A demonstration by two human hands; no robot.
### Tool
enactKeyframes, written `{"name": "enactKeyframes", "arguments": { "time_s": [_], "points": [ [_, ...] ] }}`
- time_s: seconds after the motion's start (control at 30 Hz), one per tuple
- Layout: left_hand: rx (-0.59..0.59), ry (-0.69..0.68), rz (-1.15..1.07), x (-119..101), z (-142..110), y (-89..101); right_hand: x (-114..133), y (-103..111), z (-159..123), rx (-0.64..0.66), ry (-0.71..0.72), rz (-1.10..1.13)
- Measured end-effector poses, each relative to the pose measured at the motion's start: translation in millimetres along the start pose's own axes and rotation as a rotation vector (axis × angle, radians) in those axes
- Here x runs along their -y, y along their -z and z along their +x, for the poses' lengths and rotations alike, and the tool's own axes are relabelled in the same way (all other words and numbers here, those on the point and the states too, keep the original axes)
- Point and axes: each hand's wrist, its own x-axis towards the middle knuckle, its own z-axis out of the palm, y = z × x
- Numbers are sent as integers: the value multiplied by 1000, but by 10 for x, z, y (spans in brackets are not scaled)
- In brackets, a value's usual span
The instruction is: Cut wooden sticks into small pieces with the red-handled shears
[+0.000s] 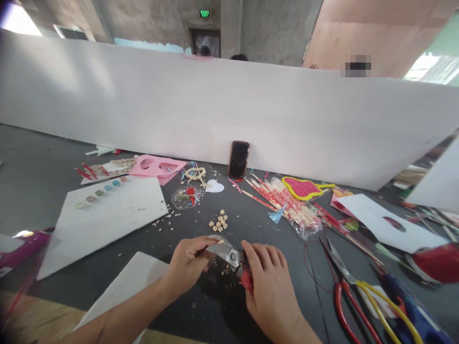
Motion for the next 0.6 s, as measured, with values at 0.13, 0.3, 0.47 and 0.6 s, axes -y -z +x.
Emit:
{"name": "enactKeyframes", "arguments": {
  "time_s": [0.13, 0.3, 0.47, 0.6],
  "points": [
    [-4, 0, -23, 25, -4, -1, 2, -5, -4, 15, 1, 36],
    [0, 19, -4, 26, -11, -5, 16, 10, -5, 58, -1, 55],
    [-24, 75, 15, -17, -8, -30, 29, 14, 8, 44, -14, 37],
    [-64, 134, -27, -37, 4, -31, 25, -19, 18, 43, -40, 20]
  ]
}}
